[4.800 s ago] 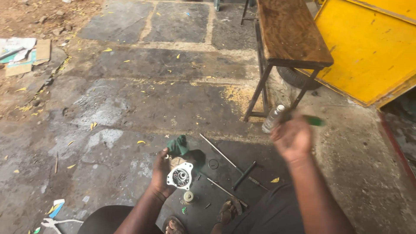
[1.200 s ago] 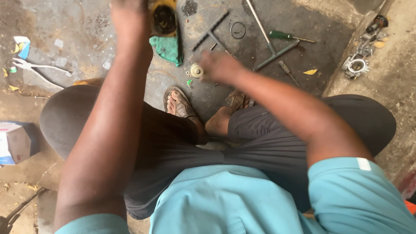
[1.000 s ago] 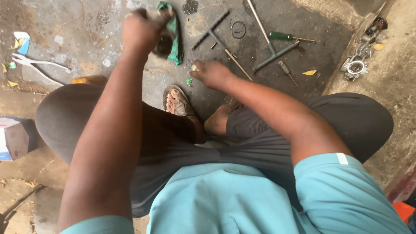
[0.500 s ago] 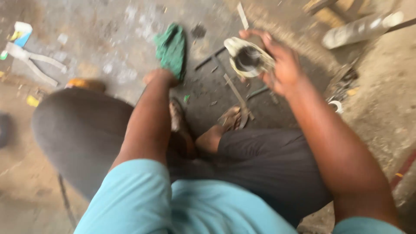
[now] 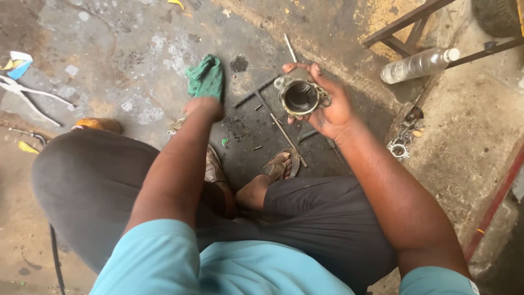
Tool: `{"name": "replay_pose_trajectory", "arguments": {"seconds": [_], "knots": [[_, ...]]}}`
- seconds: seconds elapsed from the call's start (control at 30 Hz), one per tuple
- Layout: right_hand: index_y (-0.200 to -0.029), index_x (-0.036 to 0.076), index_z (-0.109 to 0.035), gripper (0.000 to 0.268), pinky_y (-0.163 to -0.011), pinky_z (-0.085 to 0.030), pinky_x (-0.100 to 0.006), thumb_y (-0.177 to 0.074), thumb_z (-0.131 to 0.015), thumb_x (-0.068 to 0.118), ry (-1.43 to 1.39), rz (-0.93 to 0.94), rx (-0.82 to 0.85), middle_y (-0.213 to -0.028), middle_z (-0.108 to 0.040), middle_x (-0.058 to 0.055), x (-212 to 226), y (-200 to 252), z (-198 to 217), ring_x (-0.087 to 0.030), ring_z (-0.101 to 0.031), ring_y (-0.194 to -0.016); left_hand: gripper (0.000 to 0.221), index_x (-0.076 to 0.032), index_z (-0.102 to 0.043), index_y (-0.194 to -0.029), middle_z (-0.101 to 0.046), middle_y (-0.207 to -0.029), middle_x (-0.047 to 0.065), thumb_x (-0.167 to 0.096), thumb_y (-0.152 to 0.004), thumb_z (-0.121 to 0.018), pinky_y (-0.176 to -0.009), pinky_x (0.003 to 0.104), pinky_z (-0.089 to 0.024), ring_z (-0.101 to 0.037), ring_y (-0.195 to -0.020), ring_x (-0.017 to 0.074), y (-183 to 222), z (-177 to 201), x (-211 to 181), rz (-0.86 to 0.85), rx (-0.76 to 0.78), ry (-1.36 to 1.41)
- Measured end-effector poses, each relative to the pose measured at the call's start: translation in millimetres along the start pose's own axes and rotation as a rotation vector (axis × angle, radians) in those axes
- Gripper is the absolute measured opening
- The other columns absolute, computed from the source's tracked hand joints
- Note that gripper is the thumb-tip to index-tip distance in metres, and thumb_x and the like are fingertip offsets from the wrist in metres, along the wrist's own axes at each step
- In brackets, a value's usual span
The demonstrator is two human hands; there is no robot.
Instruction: Cleaning and inspecting the internal components of a motorcycle starter motor.
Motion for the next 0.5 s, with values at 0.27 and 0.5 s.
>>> {"name": "replay_pose_trajectory", "arguments": {"seconds": [0.27,0.5], "knots": [[-0.131,-0.002,-0.059,0.051,-0.064,-0.063,-0.038,-0.102,-0.043,0.037,-0.294,0.168,0.023,-0.109,-0.071,-0.022,5,2,7,-0.024,-0.072,-0.07,0.084,-0.008,-0.045,-0.153,-0.054,-0.151,0.016,-0.006,-0.076,-0.081,-0.118,0.042,-0.044,-0.052,-0.141,0.0324,184,131,-82,-1.206,-0.481,0.621],[-0.134,0.001,-0.053,0.04,-0.076,-0.064,-0.034,-0.113,-0.046,0.034,-0.15,0.068,-0.065,-0.127,-0.064,-0.014,-21,-8,-26,-0.024,-0.071,-0.111,0.084,-0.012,-0.05,-0.145,-0.055,-0.15,0.015,-0.024,-0.075,-0.095,-0.12,0.056,-0.036,-0.048,-0.144,0.0319,252,128,-69,-1.302,-0.712,0.436]]}}
Point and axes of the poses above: each hand's wrist, its own y-axis away from the middle knuckle, its own z-axis out of the back of the hand, x = y × z, the point moved 1 cm from there along -y, towards the middle knuckle
